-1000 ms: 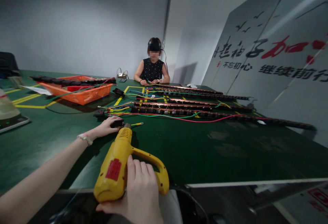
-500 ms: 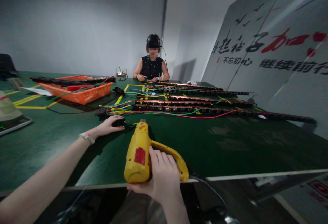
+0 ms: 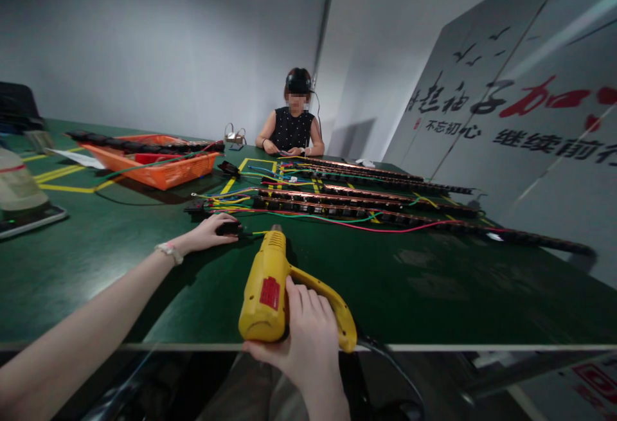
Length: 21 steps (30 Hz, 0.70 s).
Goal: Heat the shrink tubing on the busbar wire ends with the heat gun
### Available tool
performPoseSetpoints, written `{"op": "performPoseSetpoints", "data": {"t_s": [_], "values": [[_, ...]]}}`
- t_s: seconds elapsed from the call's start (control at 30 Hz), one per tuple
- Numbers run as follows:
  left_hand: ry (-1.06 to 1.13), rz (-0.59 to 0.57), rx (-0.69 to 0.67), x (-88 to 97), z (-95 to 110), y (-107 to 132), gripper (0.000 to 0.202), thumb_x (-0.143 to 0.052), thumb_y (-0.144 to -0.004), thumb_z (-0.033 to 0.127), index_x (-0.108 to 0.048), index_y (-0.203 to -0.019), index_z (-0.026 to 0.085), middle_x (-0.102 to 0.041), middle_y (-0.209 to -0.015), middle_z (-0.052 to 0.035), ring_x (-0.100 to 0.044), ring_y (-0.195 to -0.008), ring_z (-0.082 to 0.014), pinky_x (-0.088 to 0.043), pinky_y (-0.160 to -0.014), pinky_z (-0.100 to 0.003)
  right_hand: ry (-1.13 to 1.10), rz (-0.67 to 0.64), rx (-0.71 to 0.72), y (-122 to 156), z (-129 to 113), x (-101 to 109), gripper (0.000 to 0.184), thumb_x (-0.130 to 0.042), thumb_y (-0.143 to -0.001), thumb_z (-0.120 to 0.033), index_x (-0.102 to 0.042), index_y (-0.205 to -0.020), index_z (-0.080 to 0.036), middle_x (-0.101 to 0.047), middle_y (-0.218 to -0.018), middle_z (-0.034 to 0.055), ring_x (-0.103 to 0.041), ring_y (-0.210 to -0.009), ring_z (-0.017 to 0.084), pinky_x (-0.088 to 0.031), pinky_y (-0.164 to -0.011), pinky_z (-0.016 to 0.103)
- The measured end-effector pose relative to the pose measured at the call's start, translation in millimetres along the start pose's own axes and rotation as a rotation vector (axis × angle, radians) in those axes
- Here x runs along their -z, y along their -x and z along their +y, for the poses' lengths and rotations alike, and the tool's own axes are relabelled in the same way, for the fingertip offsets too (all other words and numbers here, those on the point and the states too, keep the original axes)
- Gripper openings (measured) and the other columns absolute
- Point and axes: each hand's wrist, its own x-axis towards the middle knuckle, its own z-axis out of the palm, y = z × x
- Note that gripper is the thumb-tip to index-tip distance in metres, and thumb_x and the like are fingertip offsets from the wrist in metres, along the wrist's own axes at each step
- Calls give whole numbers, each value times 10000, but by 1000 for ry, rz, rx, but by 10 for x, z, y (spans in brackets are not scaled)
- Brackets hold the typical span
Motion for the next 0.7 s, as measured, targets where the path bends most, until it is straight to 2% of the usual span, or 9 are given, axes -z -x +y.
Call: {"op": "performPoseSetpoints", "data": {"t_s": [0.23, 0.4, 0.53, 0.7], "values": [[-18, 11, -33, -4, -7, -8, 572, -600, -724, 598, -645, -1113, 182, -583, -1173, -106, -537, -1075, -268, -414, -960, -392, -79, 4, -23, 28, -326, -109, 1031, -634, -461, -825, -520, -1219, -137, -618, -999, 100, -558, -860, 271, -425, -795, 401], [17, 23, -42, -21, -66, -27, 491, -604, -739, 459, -625, -1126, 157, -595, -1151, -116, -543, -1072, -266, -412, -978, -403, -141, 11, 18, 18, -543, -122, 1060, -687, -331, -821, -570, -1145, -152, -635, -935, 64, -570, -803, 245, -453, -762, 384], [39, 21, -57, -24, -77, -28, 468, -620, -712, 347, -615, -1139, 154, -585, -1169, -116, -528, -1095, -271, -398, -1000, -426, -164, 9, 15, 42, -582, -120, 1070, -703, -300, -808, -572, -1140, -160, -640, -934, 50, -573, -788, 236, -459, -749, 383], [-16, 45, -80, 15, -36, -5, 391, -627, -703, 295, -662, -1071, 168, -574, -1093, -105, -511, -1069, -274, -407, -983, -446, -207, 52, 18, 95, -560, -236, 1100, -560, -361, -915, -562, -1165, -164, -644, -974, 61, -575, -828, 246, -441, -788, 393]]}}
